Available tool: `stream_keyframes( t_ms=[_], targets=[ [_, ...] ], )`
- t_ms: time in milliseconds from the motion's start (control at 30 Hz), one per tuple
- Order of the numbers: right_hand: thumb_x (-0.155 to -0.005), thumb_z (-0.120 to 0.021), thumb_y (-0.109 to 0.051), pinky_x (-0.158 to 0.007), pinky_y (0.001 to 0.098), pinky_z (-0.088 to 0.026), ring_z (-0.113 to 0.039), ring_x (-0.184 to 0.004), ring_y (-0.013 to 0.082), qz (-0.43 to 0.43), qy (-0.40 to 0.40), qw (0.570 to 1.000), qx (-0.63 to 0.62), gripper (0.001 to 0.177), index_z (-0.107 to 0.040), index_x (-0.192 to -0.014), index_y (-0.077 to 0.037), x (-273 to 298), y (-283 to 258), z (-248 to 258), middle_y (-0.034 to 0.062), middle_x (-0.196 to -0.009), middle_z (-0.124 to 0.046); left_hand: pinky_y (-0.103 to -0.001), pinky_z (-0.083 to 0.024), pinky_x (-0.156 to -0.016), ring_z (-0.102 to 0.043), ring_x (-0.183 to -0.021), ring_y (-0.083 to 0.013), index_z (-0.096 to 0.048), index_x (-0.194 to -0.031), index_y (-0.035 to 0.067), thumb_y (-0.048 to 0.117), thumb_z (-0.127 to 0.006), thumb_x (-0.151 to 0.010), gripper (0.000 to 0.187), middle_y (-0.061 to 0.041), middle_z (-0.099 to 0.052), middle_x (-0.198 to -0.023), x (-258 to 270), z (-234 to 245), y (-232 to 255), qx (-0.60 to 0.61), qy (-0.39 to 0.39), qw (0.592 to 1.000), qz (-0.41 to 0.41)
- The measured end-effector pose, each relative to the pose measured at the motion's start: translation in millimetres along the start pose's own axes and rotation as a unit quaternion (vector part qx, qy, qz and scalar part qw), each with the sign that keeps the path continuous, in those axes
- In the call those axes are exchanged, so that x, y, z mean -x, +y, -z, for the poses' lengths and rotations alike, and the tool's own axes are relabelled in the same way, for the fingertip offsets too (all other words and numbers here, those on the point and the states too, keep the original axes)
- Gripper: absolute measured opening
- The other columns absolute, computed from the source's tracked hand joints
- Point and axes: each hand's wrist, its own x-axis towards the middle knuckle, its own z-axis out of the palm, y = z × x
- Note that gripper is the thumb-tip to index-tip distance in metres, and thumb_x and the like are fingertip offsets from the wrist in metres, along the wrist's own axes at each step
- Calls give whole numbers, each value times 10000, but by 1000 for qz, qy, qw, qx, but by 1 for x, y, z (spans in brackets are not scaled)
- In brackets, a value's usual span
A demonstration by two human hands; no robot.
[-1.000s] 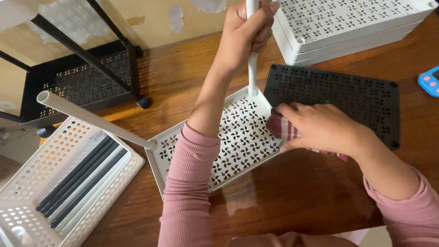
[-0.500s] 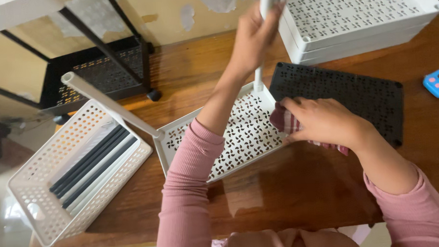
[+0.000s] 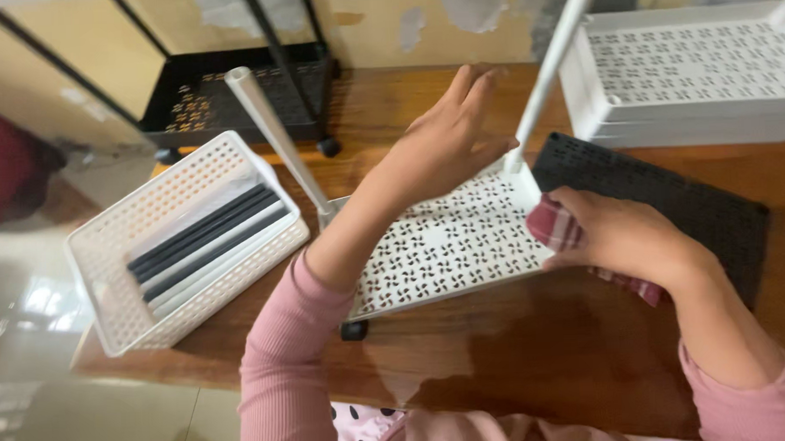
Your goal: The person wipes a white perforated tray and several white plastic poles with a cloth, then inserts the poles into the tray's corner sockets to form a frame. The person handles the tray, poles, and cloth throughout.
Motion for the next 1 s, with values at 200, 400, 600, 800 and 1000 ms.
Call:
stream_keyframes(
  t_ms=[200, 400, 600, 800, 1000],
  targets=[
    [-691, -800, -576, -959, 425, -588, -704, -1088, 224, 71, 61, 995, -19, 881, -413, -1418, -262, -38, 24, -9, 52, -1263, -668, -406, -461, -1084, -532, -1263, -262, -524, -1343, 73, 96, -704, -989, 398, -104, -528, -1357, 89, 48, -23, -187, 438, 865, -157],
    [-614, -844, -487, -1077, 519, -419, -427, -1370, 355, 175, 202, 956, -122, 1286, -44, -1583, -216, -83, 52, -3, 155, -1542, -406, -407, -380, -1155, -403, -1368, -329, -283, -1492, -13, 74, -561, -1073, 510, -204, -361, -1498, 134, 42, -75, -160, 452, 876, -52],
    [-616, -805, -464, -1147, 504, -342, -304, -1468, 353, 309, 181, 898, -255, 1409, 143, -1614, -161, -128, 39, -11, 231, -1636, -245, -407, -370, -1152, -493, -1303, -285, -267, -1496, -46, 95, -373, -1128, 409, -205, -488, -1381, 130, 9, -106, 33, 384, 923, 7],
    [-650, -816, -495, -1057, 489, -498, -547, -1292, 365, 400, 121, 823, -385, 1368, 55, -1653, -167, -139, 32, -3, 239, -1549, -432, -248, -378, -717, -429, -775, -93, -478, -1296, 20, 136, -414, -1132, 211, -17, -471, -889, 127, -8, -127, 217, 378, 896, 82],
    [-716, -824, -413, -1033, 474, -557, -504, -1370, 396, 425, 248, 825, -279, 1368, 179, -1609, -153, -107, 25, 11, 319, -1499, -427, -215, -359, -624, -405, -700, -43, -521, -1183, 34, 165, -450, -1093, 174, 52, -472, -833, 128, -11, -133, 350, 374, 855, 80]
  ],
)
